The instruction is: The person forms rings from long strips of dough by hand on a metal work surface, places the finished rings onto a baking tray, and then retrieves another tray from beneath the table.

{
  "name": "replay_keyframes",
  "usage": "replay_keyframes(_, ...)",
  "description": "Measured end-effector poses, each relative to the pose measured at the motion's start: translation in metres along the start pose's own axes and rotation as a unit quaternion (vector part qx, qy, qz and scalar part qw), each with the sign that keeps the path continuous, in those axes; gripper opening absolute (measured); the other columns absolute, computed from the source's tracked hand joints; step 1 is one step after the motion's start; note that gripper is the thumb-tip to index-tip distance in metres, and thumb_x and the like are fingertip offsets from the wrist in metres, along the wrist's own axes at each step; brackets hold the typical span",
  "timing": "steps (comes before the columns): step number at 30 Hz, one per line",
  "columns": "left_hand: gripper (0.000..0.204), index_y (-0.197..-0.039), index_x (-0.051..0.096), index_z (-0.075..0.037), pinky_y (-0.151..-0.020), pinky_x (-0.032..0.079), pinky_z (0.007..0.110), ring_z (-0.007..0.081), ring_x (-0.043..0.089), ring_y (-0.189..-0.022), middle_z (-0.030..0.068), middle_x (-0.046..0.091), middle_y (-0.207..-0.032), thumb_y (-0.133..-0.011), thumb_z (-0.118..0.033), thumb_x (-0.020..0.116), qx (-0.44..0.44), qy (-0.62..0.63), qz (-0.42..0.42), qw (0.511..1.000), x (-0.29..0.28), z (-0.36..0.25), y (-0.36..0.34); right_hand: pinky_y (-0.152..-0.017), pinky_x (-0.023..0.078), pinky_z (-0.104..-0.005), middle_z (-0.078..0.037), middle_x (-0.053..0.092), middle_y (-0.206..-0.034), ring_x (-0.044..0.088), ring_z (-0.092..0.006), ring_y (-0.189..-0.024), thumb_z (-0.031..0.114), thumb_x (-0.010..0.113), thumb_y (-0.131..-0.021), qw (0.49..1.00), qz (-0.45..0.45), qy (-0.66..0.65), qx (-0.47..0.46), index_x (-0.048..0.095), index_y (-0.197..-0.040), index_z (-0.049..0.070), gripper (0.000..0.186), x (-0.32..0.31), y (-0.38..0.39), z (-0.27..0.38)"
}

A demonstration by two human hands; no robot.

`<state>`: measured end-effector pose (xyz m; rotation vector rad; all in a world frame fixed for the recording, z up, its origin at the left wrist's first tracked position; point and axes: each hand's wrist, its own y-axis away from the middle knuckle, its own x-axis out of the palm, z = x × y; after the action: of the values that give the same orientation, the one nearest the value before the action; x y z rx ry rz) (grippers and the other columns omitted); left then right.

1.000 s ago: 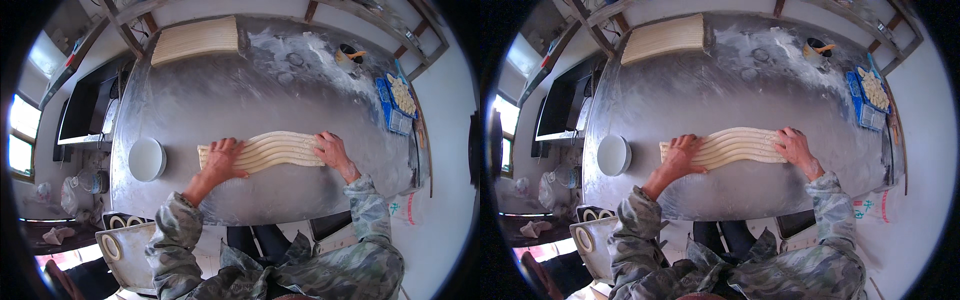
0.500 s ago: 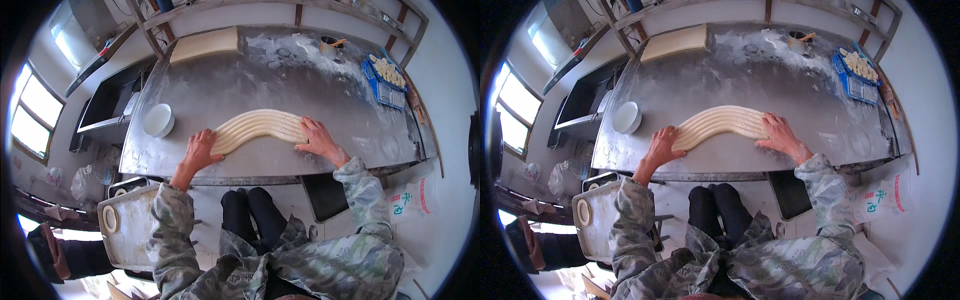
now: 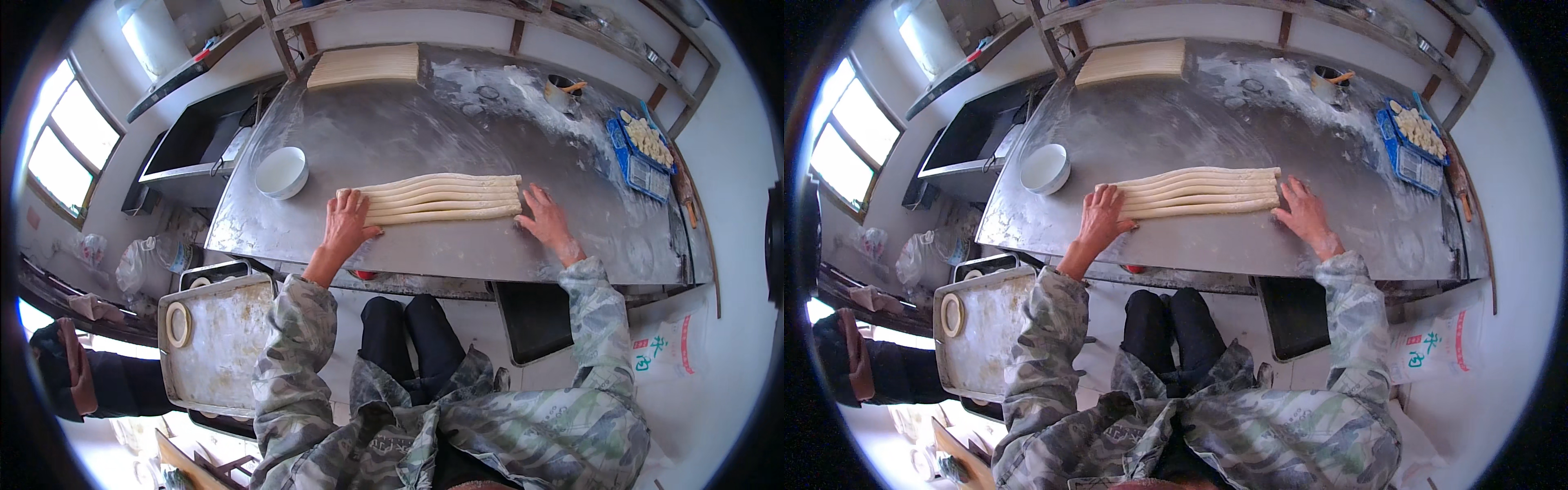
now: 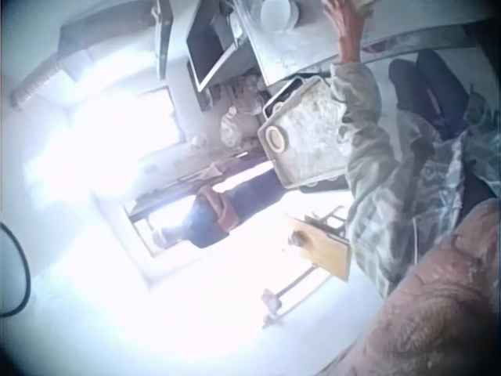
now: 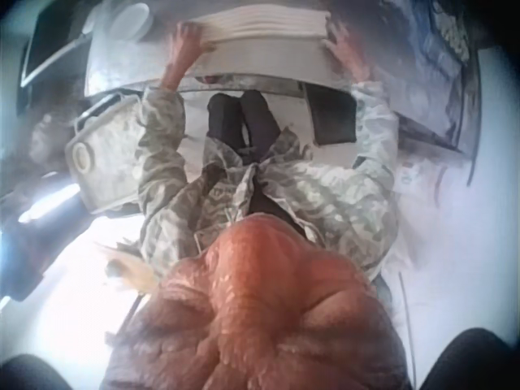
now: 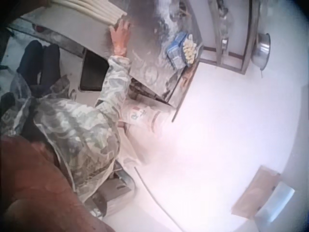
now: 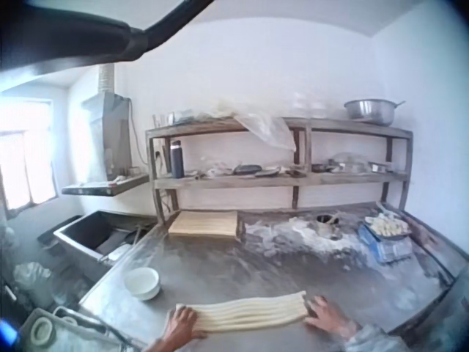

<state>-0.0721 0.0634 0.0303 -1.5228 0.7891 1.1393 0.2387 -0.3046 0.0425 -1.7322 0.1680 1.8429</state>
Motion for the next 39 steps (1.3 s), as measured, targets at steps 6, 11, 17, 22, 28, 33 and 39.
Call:
replay_keyframes(6, 0.064, -0.136, 0.058, -0.008, -0.112, 0.033, 0.055, 0.0351, 0.039, -0.140, 0.0152, 0.049, -0.144, -0.082, -0.039, 0.075, 0.040, 0.016, -0.008, 0.999, 0.028, -0.040, -0.020, -0.109, 0.039, -0.0474, -0.020, 0.046, -0.148, 0.044, -0.0347, -0.137, 0.028, 0.073, -0.085, 0.994, -0.032, 0.024, -0.100, 0.057, -0.133, 0.002, 0.058, 0.028, -0.024, 0.068)
replay_keyframes(11, 0.062, -0.136, 0.058, -0.007, -0.112, 0.033, 0.056, 0.0363, 0.039, -0.140, 0.0167, 0.047, -0.146, -0.084, -0.037, 0.074, 0.039, 0.039, -0.045, 0.997, 0.038, -0.023, -0.010, -0.110, 0.038, -0.0490, -0.020, 0.045, -0.149, 0.044, -0.0352, -0.137, 0.026, 0.069, -0.088, 0.992, -0.017, 0.028, -0.119, 0.056, -0.135, 0.002, 0.055, 0.040, -0.028, 0.070)
replay_keyframes(17, 0.069, -0.138, 0.056, -0.007, -0.116, 0.027, 0.057, 0.0370, 0.036, -0.142, 0.0187, 0.046, -0.147, -0.081, -0.042, 0.075, -0.008, 0.043, 0.001, 0.999, 0.017, -0.006, -0.009, -0.103, 0.045, -0.0451, -0.022, 0.057, -0.137, 0.055, -0.0382, -0.125, 0.025, 0.063, -0.092, 0.993, -0.100, -0.040, -0.052, 0.057, -0.134, 0.001, 0.048, 0.025, -0.047, 0.040)
replay_keyframes(22, 0.078, -0.143, 0.052, -0.007, -0.116, 0.027, 0.057, 0.0371, 0.032, -0.146, 0.0181, 0.044, -0.151, -0.080, -0.048, 0.075, 0.060, 0.084, 0.019, 0.994, 0.019, -0.036, -0.043, -0.097, 0.050, -0.0403, -0.021, 0.066, -0.124, 0.062, -0.0377, -0.115, 0.025, 0.061, -0.094, 0.971, -0.113, -0.150, 0.146, 0.063, -0.126, -0.001, 0.041, 0.043, -0.075, -0.007)
replay_keyframes(28, 0.072, -0.140, 0.056, -0.009, -0.110, 0.037, 0.051, 0.0345, 0.047, -0.134, 0.0163, 0.052, -0.144, -0.084, -0.051, 0.070, 0.049, 0.197, 0.087, 0.975, 0.037, -0.091, -0.122, -0.099, 0.050, -0.0388, -0.018, 0.067, -0.124, 0.064, -0.0343, -0.115, 0.021, 0.061, -0.093, 0.961, -0.127, -0.209, 0.132, 0.066, -0.122, 0.000, 0.036, 0.069, -0.062, -0.010)
replay_keyframes(33, 0.064, -0.131, 0.064, -0.009, -0.105, 0.044, 0.047, 0.0347, 0.055, -0.125, 0.0143, 0.060, -0.136, -0.081, -0.048, 0.072, 0.033, 0.210, 0.099, 0.972, 0.048, -0.090, -0.139, -0.099, 0.050, -0.0384, -0.019, 0.067, -0.124, 0.064, -0.0342, -0.114, 0.019, 0.061, -0.092, 0.955, -0.109, -0.253, 0.109, 0.067, -0.121, 0.000, 0.035, 0.062, -0.062, -0.013)
replay_keyframes(39, 0.064, -0.132, 0.064, -0.011, -0.105, 0.043, 0.048, 0.0331, 0.055, -0.126, 0.0103, 0.060, -0.136, -0.080, -0.048, 0.072, 0.046, 0.216, 0.096, 0.970, 0.053, -0.099, -0.142, -0.095, 0.050, -0.0426, -0.015, 0.068, -0.124, 0.064, -0.0321, -0.113, 0.019, 0.059, -0.091, 0.974, -0.135, -0.159, 0.087, 0.068, -0.120, 0.002, 0.034, 0.063, -0.073, -0.004)
